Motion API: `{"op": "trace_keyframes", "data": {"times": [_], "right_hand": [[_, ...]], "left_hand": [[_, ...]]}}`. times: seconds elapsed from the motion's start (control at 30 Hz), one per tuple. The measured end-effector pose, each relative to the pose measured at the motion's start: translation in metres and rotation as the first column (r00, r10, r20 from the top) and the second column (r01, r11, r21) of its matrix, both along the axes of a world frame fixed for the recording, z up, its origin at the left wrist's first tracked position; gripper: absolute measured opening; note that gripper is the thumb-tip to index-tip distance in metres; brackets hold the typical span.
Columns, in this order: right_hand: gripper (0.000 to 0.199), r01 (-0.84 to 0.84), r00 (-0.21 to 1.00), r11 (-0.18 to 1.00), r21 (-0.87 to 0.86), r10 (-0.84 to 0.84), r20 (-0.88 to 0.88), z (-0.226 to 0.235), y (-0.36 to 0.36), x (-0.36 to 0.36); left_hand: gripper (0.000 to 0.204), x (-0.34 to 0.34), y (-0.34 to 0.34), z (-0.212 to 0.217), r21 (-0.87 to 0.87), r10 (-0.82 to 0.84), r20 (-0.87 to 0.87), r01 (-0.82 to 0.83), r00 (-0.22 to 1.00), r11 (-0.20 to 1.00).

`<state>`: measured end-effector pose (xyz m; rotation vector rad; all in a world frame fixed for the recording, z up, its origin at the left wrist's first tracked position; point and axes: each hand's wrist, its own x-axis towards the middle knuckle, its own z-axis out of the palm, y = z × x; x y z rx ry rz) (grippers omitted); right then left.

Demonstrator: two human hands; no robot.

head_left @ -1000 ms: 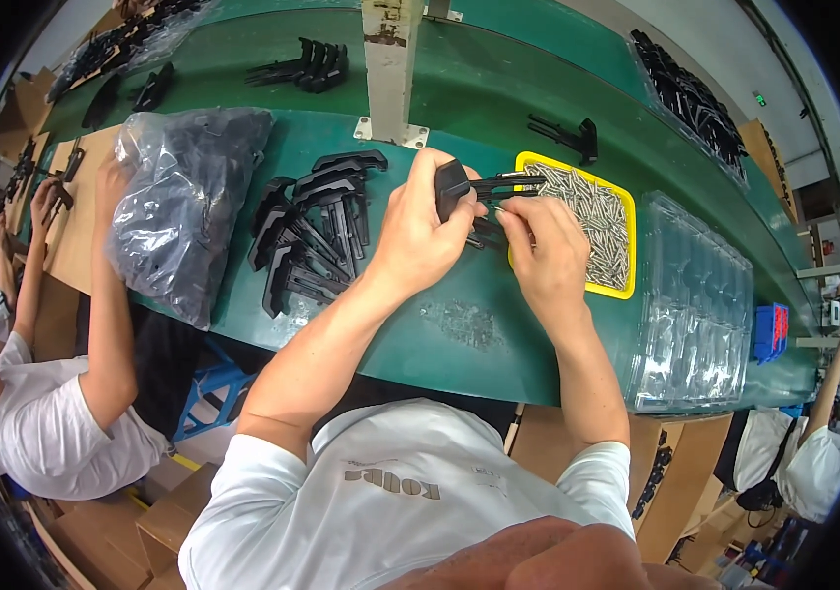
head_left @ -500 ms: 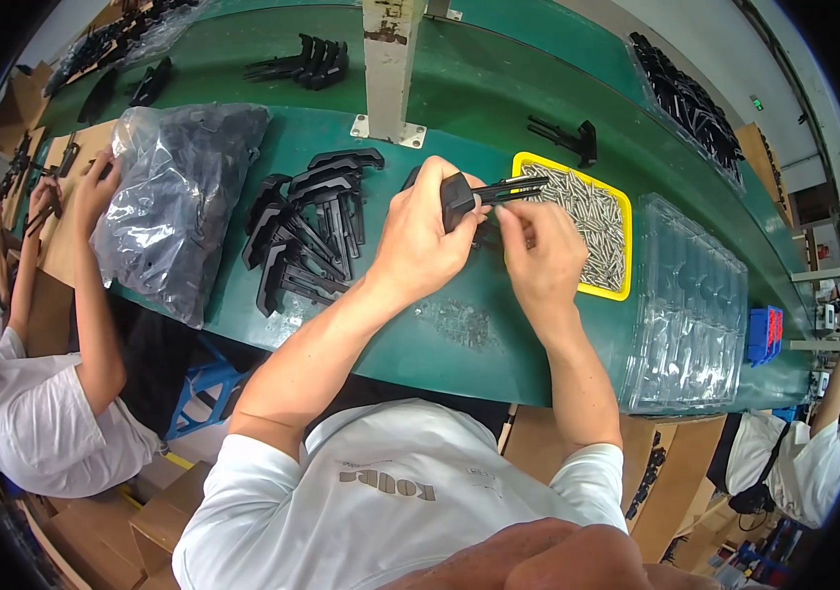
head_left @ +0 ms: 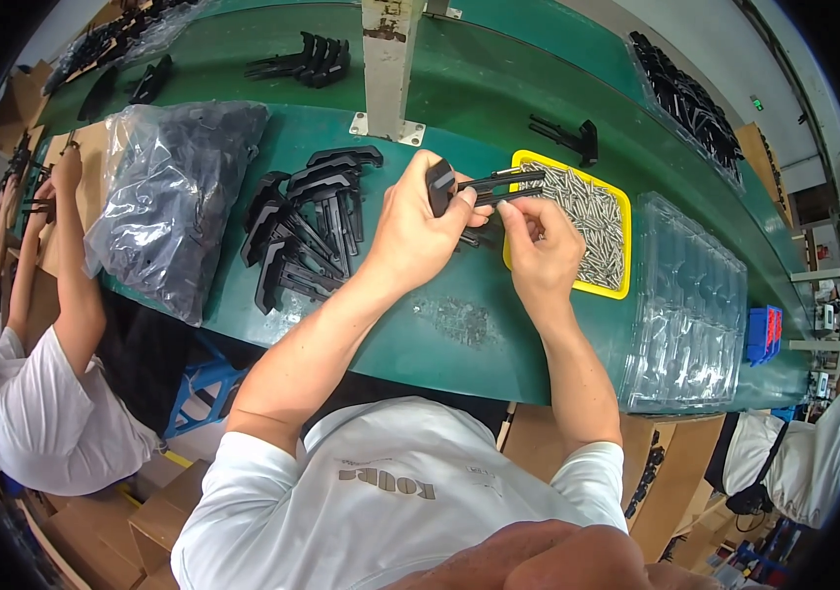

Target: Manually inserting small screws into plastic components at an assembly line station.

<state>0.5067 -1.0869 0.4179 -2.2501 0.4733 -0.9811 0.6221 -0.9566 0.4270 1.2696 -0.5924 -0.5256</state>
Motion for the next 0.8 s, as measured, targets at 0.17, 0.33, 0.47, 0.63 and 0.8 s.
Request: {"op": "trace_keyframes", "data": {"times": [0.17,0.33,0.47,0.63,0.8], "right_hand": [[0.008,0.058,0.985,0.969,0.238,-0.016,-0.172,0.007,-0.006,-0.001],[0.015,-0.066,0.998,0.897,0.436,0.053,0.041,0.014,-0.012,0.013],[0.020,-0.109,0.993,0.851,0.514,0.118,0.016,0.014,-0.024,0.011],[0.019,-0.034,0.970,0.844,0.535,0.158,-0.187,0.010,-0.038,0.001],[0.017,0.074,0.898,0.929,0.363,0.096,-0.430,0.019,-0.026,0.001]], "left_hand": [[0.015,0.008,0.001,-0.002,-0.021,-0.030,-0.187,0.026,0.982,0.999],[0.019,0.019,0.006,0.004,0.012,-0.038,-0.178,0.041,0.983,0.999],[0.029,0.025,0.008,0.008,0.186,0.041,0.074,-0.054,0.996,0.981],[0.041,0.026,0.006,-0.005,0.297,0.129,0.605,-0.373,0.786,0.879],[0.042,0.023,0.003,-0.024,0.254,0.069,0.848,-0.519,0.525,0.816]]}}
